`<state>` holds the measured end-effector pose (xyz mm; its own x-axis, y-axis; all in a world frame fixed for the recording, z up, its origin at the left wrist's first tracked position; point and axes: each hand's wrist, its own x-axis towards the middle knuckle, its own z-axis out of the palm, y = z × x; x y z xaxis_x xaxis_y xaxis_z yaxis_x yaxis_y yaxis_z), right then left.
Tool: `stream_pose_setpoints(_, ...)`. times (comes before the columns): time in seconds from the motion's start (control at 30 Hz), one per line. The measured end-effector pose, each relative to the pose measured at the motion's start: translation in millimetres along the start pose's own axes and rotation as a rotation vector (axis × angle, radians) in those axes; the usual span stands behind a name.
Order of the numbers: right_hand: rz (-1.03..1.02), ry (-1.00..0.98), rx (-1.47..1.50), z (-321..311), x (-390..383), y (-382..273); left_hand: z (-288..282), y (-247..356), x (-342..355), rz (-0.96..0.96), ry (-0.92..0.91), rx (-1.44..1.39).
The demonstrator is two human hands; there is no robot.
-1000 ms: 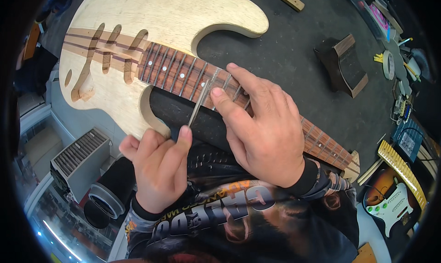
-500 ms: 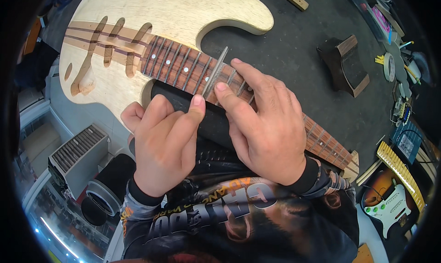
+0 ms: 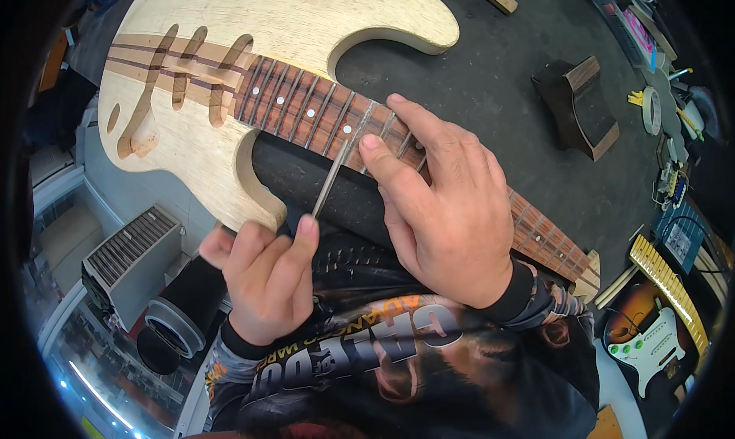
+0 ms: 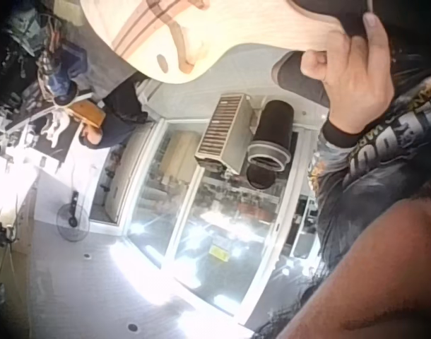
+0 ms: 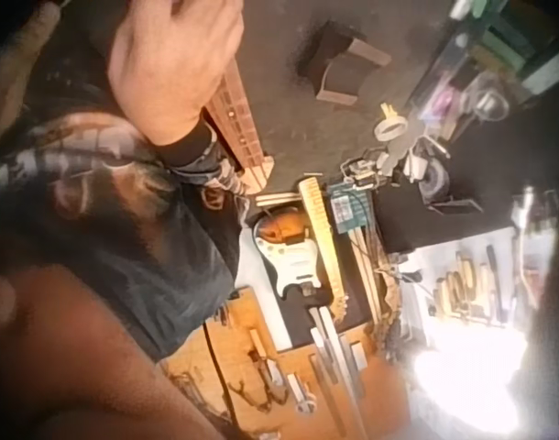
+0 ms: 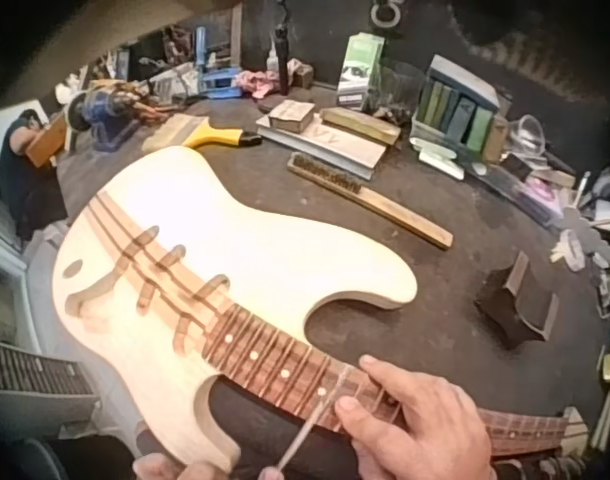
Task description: The person files the frets of a guitar neck using a small file, then uses a brush to clean off wood dust and shavings from the neck and guitar body.
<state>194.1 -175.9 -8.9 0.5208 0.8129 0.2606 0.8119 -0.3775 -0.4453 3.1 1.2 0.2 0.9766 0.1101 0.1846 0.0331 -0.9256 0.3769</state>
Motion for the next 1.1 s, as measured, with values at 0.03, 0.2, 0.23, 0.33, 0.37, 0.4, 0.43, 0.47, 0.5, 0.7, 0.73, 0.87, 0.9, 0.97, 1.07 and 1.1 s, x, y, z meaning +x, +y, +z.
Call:
stream_pose_setpoints(0.03,-0.003,-0.001,0.002,0.2,-0.3,0.2,-1.0,0.5,-6.3,-0.009,0.023,0.009)
stream_pose_setpoints(0.2,-0.002,-0.001,0.0,-0.1,0.4,-0.1,5.1,-6.0,-8.1,0.007,0.11,0.023)
stream_pose_setpoints(0.23,-0.001,-0.002,0.001,0.4,0.4,0.0,7.1,-6.5,-7.6,0.006,0.109,0.025)
stream_pose_setpoints(0.33,-0.001,0.006,-0.002,0.9,-0.4,0.7,10.1,-6.4,-6.3,0.017,0.085,0.03)
stream_pose_setpoints(0.37,0.0,0.006,-0.003,0.7,-0.5,1.2,8.9,-5.8,-5.9,0.014,0.069,0.04)
stream_pose_setpoints(0.4,-0.003,0.004,-0.006,0.7,-0.8,1.4,7.5,-5.3,-5.6,0.01,0.051,0.05)
stream_pose_setpoints(0.43,-0.007,0.002,-0.008,1.0,-0.7,1.4,6.2,-5.1,-5.1,0.009,0.049,0.051)
stream_pose_setpoints(0.47,-0.008,0.001,-0.005,1.7,-0.3,0.6,4.6,-4.9,-4.4,0.003,0.045,0.047)
stream_pose_setpoints(0.5,-0.007,-0.001,0.003,2.8,0.9,-0.6,3.5,-5.4,-3.2,-0.003,0.042,0.038)
stream_pose_setpoints(0.7,-0.002,0.022,0.008,1.6,-2.2,4.1,15.3,-7.4,53.8,0.076,0.031,-0.021)
stream_pose_setpoints(0.73,0.006,0.016,0.008,2.4,-3.3,3.9,11.9,-5.2,45.8,0.069,0.012,-0.025)
stream_pose_setpoints(0.87,-0.011,-0.014,0.007,-0.3,0.0,0.2,-2.5,-0.2,12.3,-0.03,-0.045,0.011)
stream_pose_setpoints(0.9,-0.013,-0.01,0.015,0.0,-0.1,-1.7,0.9,-1.5,21.0,0.008,0.001,0.021)
stream_pose_setpoints(0.97,-0.01,0.001,0.012,1.9,-0.2,0.7,7.6,-7.1,48.7,0.065,0.026,0.02)
stream_pose_setpoints(1.07,-0.007,0.018,0.002,1.7,-1.7,2.1,15.4,-14.4,58.3,0.08,0.089,0.032)
stream_pose_setpoints(1.1,-0.007,0.008,0.002,1.3,-1.5,0.9,17.5,-17.1,51.9,0.086,0.157,0.012)
